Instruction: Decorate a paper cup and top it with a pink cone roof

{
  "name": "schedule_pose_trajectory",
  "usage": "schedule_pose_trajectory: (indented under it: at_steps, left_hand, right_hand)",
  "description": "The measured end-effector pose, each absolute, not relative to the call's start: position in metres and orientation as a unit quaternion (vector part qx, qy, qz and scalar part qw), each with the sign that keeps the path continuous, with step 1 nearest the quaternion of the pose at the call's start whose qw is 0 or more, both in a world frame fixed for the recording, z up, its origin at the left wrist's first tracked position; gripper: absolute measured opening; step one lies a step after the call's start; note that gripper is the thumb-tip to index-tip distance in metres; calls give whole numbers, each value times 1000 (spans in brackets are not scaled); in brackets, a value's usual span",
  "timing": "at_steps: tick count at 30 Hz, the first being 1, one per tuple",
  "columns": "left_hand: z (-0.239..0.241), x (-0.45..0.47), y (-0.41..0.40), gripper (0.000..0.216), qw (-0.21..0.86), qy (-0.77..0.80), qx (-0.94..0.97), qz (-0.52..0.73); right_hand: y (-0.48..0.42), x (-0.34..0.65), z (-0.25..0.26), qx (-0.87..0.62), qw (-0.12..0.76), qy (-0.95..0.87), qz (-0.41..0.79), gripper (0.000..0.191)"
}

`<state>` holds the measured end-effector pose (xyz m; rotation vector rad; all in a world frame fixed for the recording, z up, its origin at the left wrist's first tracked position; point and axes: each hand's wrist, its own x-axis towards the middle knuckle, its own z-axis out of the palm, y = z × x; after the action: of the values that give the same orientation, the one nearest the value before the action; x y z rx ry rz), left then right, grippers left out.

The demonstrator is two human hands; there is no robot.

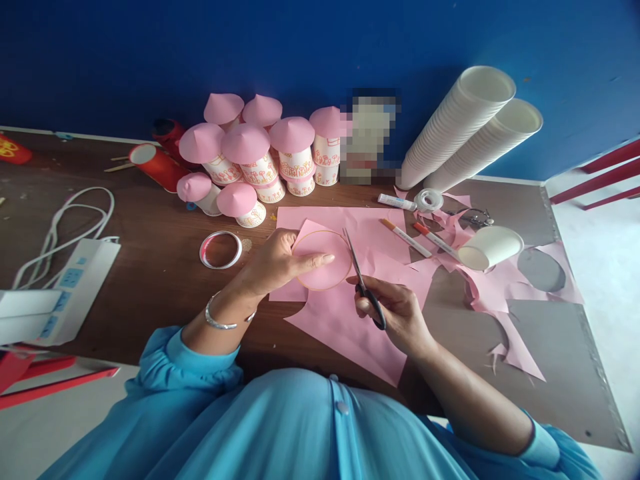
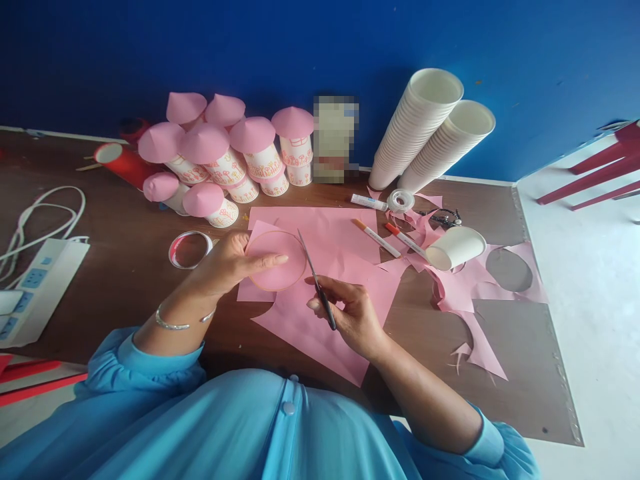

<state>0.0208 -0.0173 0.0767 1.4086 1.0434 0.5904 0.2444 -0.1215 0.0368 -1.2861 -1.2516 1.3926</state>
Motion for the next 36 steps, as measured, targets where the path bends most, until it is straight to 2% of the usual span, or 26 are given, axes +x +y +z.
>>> schedule_pose_trajectory:
  at_steps: [36]
  left_hand:
    - [71,12,-13,42,547,483,614,300]
  right_hand:
    - [-122,245,36,-509,412,-489,576,39]
